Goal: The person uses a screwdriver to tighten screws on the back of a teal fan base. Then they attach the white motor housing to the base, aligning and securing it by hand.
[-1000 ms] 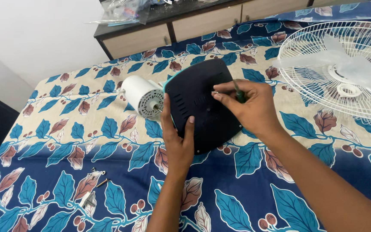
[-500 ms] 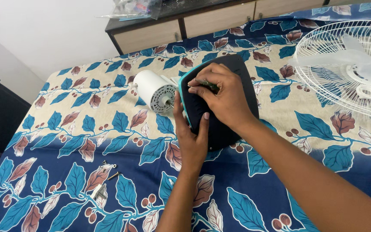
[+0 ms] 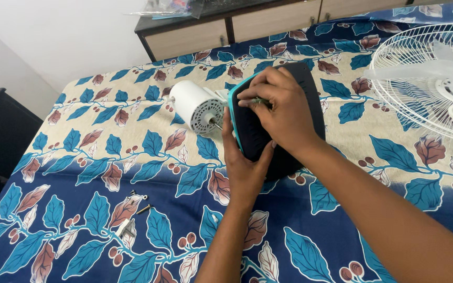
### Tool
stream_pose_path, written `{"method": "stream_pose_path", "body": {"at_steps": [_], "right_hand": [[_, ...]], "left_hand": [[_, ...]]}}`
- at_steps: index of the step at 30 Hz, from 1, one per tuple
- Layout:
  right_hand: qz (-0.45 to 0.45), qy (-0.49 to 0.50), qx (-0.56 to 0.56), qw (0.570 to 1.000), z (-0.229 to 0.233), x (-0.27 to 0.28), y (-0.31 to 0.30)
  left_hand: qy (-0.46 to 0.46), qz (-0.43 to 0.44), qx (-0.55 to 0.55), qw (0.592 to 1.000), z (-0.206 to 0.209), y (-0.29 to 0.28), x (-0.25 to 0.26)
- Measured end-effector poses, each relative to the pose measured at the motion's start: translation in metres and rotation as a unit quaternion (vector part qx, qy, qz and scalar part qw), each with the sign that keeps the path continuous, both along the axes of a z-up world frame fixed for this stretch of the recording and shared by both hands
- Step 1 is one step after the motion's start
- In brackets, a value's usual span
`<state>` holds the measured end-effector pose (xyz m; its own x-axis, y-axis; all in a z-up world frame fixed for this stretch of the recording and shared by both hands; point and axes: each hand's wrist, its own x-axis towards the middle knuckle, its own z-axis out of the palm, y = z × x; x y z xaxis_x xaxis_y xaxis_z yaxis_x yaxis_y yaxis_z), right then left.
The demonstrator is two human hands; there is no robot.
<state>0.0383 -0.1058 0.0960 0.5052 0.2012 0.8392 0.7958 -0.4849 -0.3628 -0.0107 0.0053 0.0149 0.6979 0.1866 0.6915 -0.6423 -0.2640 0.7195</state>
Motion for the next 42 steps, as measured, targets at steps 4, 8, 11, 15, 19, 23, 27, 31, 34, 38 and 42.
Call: {"method": "stream_pose_path", "body": {"at_steps": [4,8,11,15,19,23,27,31,34,38,42], "right_hand": [[-0.032,-0.056,-0.07,0.995,0.005,-0.001,-0.001],[-0.023,-0.038,-0.067,0.997,0.009,0.0,-0.002],[-0.039,-0.04,-0.072,0.996,0.01,-0.001,-0.003],[-0.039,-0.04,-0.057,0.997,0.009,-0.002,-0.004],[-0.035,-0.036,-0.076,0.996,0.009,-0.003,-0.004],[-0.044,-0.045,-0.076,0.995,0.009,-0.005,-0.003],[-0.063,-0.064,-0.08,0.993,0.01,-0.007,-0.002],[-0.093,-0.085,-0.081,0.989,0.009,-0.009,0.003],[-0.103,-0.084,-0.079,0.988,0.008,-0.009,0.004],[-0.089,-0.071,-0.077,0.99,0.008,-0.012,0.005],[-0.068,0.029,-0.044,0.996,0.009,-0.02,0.002]], "left_hand": [[0.0,0.014,0.019,1.0,0.0,0.0,-0.001],[0.021,0.001,0.005,1.0,0.001,-0.001,-0.002],[0.015,-0.006,-0.001,1.0,0.002,-0.001,-0.002],[0.012,-0.01,-0.004,1.0,0.001,-0.001,-0.002],[0.006,-0.008,-0.002,1.0,0.0,-0.001,-0.001],[0.009,-0.018,-0.013,1.0,-0.001,-0.002,0.0],[0.006,-0.014,-0.006,1.0,-0.002,-0.002,-0.001],[0.015,-0.023,-0.016,0.999,-0.003,-0.001,0.0],[0.001,-0.008,0.007,1.0,-0.004,0.0,0.001],[-0.007,0.017,0.04,0.999,-0.005,0.001,0.001],[-0.008,0.022,0.041,0.999,-0.003,0.0,0.0]]}}
